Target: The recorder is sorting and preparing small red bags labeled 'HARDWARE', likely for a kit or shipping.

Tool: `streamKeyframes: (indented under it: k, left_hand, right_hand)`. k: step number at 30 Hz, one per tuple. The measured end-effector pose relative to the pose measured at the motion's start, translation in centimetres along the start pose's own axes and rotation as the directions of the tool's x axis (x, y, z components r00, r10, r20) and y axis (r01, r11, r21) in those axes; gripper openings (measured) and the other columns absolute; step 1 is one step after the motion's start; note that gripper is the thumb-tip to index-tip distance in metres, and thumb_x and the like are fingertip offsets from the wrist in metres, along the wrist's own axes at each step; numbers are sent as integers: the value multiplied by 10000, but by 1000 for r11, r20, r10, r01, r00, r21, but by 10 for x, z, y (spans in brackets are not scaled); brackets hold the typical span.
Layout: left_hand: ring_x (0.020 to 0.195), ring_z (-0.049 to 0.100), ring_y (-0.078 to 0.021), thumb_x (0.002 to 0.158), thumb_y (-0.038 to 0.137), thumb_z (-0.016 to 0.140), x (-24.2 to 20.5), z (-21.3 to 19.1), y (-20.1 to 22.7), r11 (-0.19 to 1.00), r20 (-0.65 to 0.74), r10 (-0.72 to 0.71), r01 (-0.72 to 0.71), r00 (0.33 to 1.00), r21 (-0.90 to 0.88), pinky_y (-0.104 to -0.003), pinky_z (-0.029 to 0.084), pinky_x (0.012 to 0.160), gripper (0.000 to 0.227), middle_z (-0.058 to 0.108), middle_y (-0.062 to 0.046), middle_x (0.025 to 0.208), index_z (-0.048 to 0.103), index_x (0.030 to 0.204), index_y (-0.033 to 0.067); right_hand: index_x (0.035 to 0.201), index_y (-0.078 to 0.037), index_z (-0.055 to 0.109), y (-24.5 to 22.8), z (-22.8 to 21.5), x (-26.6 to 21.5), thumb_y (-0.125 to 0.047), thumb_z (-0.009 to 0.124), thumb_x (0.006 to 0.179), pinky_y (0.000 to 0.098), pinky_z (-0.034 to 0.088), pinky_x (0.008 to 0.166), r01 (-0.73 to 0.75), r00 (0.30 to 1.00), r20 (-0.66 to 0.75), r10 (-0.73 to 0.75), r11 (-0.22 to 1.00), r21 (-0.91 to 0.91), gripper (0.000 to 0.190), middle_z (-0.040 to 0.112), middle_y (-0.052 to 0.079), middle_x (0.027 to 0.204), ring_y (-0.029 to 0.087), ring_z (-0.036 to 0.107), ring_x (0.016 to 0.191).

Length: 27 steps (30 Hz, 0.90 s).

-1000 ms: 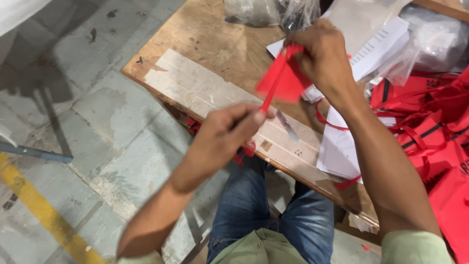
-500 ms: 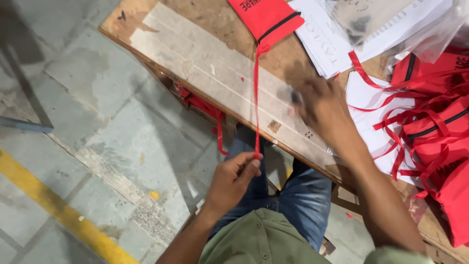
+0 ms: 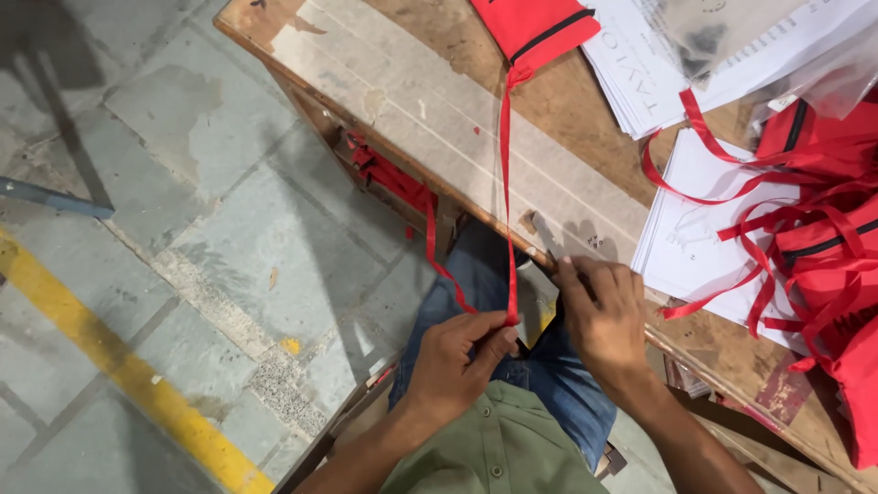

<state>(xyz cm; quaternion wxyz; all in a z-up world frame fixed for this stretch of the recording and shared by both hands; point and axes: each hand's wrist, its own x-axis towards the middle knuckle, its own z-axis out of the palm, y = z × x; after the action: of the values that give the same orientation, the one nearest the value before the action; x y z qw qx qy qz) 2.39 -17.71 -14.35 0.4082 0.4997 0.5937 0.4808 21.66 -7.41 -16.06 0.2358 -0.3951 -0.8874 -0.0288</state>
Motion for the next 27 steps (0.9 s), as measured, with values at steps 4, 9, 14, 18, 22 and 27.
streamKeyframes:
  k: [4, 9, 14, 18, 22, 27]
  left_hand:
    - [734, 725, -165, 1003, 194, 691, -10, 4, 1, 985, -17, 150, -151, 988, -79, -287, 549, 633, 202, 747, -70, 838, 734, 1115, 32]
    - [703, 690, -138, 1014, 184, 692, -14, 14, -9, 977, 48, 135, -125, 990, -173, -276, 532, 618, 192, 742, -63, 833, 741, 1099, 19]
    - [643, 669, -128, 995, 195, 720, -14, 14, -27, 986, 17, 50, -47, 999, -162, -271, 503, 574, 184, 747, -63, 800, 757, 1033, 18]
    - [731, 715, -121, 1009, 168, 713, 2, 9, -30, 962, 26, -3, 10, 1000, -271, -262, 569, 659, 199, 759, -63, 822, 727, 1148, 27]
    - [735, 719, -121, 948, 83, 713, 38, -5, -21, 966, -10, 11, -13, 1000, -259, -251, 562, 677, 367, 763, -62, 833, 598, 1295, 52]
    - [870, 751, -199, 809, -131, 532, 85, -18, -17, 917, 249, 395, -362, 884, -167, -287, 582, 774, 563, 749, -124, 1040, 636, 1333, 48]
  right_hand:
    - [1204, -14, 724, -4, -8, -7, -35, 714, 942, 376, 522, 808, -135, 990, -15, 143, 956, 261, 262, 722, 118, 1067, 266, 658, 934]
    - [1151, 54, 715, 8, 12, -20, -67, 694, 955, 290, 563, 680, -627, 718, 602, 349, -53, 777, 232, 771, 114, 907, 162, 696, 767]
    - [1164, 76, 725, 17, 5, -14, -60, 679, 958, 296, 502, 633, -680, 611, 777, 155, -399, 615, 251, 723, 122, 820, 169, 645, 694]
    - [1155, 95, 724, 17, 7, -13, -51, 675, 955, 315, 414, 600, -648, 607, 795, -13, -587, 485, 253, 638, 95, 727, 164, 544, 630]
    - [1158, 93, 719, 19, 11, -17, -62, 673, 959, 328, 390, 614, -618, 630, 772, -78, -653, 438, 256, 604, 98, 703, 172, 510, 622]
    - [1185, 69, 699, 21, 7, -13, -66, 678, 960, 344, 390, 628, -560, 668, 738, -101, -721, 408, 263, 560, 83, 691, 179, 491, 629]
